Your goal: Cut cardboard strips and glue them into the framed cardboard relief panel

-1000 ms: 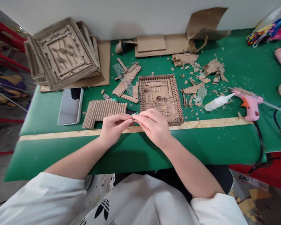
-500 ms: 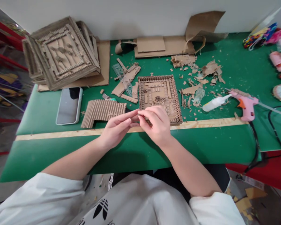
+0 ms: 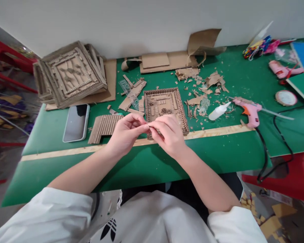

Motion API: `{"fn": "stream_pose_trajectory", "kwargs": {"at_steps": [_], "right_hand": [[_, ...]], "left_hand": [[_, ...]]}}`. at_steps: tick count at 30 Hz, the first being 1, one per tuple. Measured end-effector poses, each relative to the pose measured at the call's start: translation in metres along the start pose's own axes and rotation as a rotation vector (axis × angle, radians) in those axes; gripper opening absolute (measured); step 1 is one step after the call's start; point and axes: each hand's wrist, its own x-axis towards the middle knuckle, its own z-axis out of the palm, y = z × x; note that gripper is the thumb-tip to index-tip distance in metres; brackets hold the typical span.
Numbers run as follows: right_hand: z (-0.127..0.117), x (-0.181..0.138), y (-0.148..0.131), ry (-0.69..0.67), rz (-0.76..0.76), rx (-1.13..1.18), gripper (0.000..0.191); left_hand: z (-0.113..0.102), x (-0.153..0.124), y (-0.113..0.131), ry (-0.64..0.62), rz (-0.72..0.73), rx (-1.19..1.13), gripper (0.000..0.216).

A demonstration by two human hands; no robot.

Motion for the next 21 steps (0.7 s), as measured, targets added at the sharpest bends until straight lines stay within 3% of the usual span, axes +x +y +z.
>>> {"fn": "stream_pose_trajectory", "kwargs": {"at_steps": [6,11,21], "right_hand": [[-0.029,0.023,0.000,0.036,-0.092,-0.062,0.015],[-0.047,0.034,-0.002,0.044,-0.083,-0.037,0.011],[-0.046,0.031,0.005,0.082,-0.019,0.058,0.012]], "left_hand": [[0.013,0.010,0.022,-0.081,0.059,-0.018,0.025],[0.026,0.014,0.035,-0.106,0.155,0.049,0.022],[0.032,0.007,0.039,-0.078,0.184,0.120,0.013]]}}
